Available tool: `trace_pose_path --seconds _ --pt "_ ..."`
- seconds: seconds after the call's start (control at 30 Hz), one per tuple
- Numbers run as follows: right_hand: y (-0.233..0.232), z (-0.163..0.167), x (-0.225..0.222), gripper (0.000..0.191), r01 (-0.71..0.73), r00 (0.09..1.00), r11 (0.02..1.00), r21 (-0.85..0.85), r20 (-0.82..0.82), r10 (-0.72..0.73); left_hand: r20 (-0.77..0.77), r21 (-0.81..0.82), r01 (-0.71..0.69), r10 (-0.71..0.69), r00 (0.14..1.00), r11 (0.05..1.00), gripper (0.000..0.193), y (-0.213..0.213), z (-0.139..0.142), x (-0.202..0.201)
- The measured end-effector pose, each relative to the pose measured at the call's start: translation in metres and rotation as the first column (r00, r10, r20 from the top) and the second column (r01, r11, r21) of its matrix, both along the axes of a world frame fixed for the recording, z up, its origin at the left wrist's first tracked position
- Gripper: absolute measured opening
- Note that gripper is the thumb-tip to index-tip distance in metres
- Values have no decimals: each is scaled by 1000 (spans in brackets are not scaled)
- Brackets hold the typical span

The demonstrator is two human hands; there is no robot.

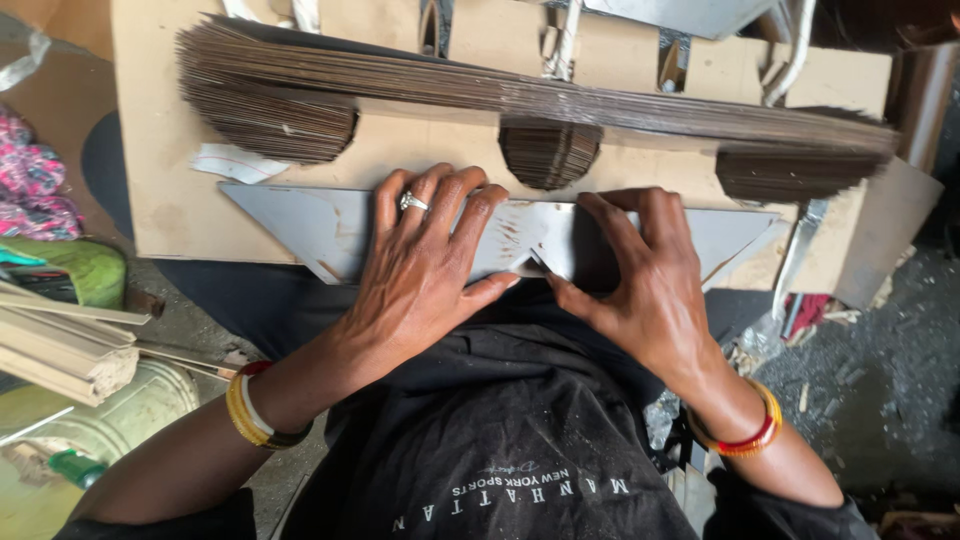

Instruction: The person repeatedly aligns and adjusts a bundle of thin wooden sticks on a jig with circular cutouts. They use both hands to straighten the sticks and ensure they are evenly spaced and aligned across the jig.

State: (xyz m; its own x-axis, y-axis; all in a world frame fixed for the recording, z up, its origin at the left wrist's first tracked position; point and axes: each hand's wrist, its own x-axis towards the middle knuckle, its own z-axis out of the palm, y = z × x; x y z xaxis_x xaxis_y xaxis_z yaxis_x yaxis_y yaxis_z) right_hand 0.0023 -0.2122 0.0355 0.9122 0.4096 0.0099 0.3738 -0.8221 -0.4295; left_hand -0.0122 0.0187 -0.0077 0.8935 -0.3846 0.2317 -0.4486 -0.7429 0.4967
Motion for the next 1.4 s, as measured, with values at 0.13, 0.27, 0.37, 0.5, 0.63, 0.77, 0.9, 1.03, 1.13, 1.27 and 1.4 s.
trace_pose_path --seconds 0.13,0.27,0.37,0.5,0.63,0.77,0.9,1.03,1.13,1.27,1.4 --pt "-7 1 -16 69 -30 970 996 -86 239 50 246 102 -23 -3 969 995 58 4 0 -10" --pt "-35 -10 -22 45 11 964 959 -284 256 65 597 315 -17 -184 781 949 38 11 -22 -14" --pt "-54 -22 -18 20 -66 953 932 -355 256 165 605 282 32 -203 770 959 38 25 -30 -8" --pt "-67 -17 -11 13 -102 948 898 -428 232 219 542 320 -113 -84 836 941 30 85 -3 3" --pt "-45 -16 3 15 -93 884 945 -315 410 224 441 147 -151 72 895 977 20 161 31 27" --pt "-23 -16 16 11 -45 848 971 -236 505 162 440 85 -255 193 877 963 11 170 51 45" --pt "-14 -21 34 11 -41 851 972 -230 501 155 452 111 -313 232 861 943 12 155 72 55" --pt "-5 -25 52 22 -37 848 973 -226 509 150 438 151 -355 259 861 923 14 156 86 58" --pt "-4 -13 56 21 -93 857 967 -239 475 200 372 137 -345 275 887 929 15 166 87 56" --pt "-5 5 57 24 -72 863 966 -248 471 185 361 145 -341 271 892 929 13 176 76 50" --pt "-6 14 62 22 5 833 974 -225 540 120 411 38 -354 308 858 935 15 168 51 40"
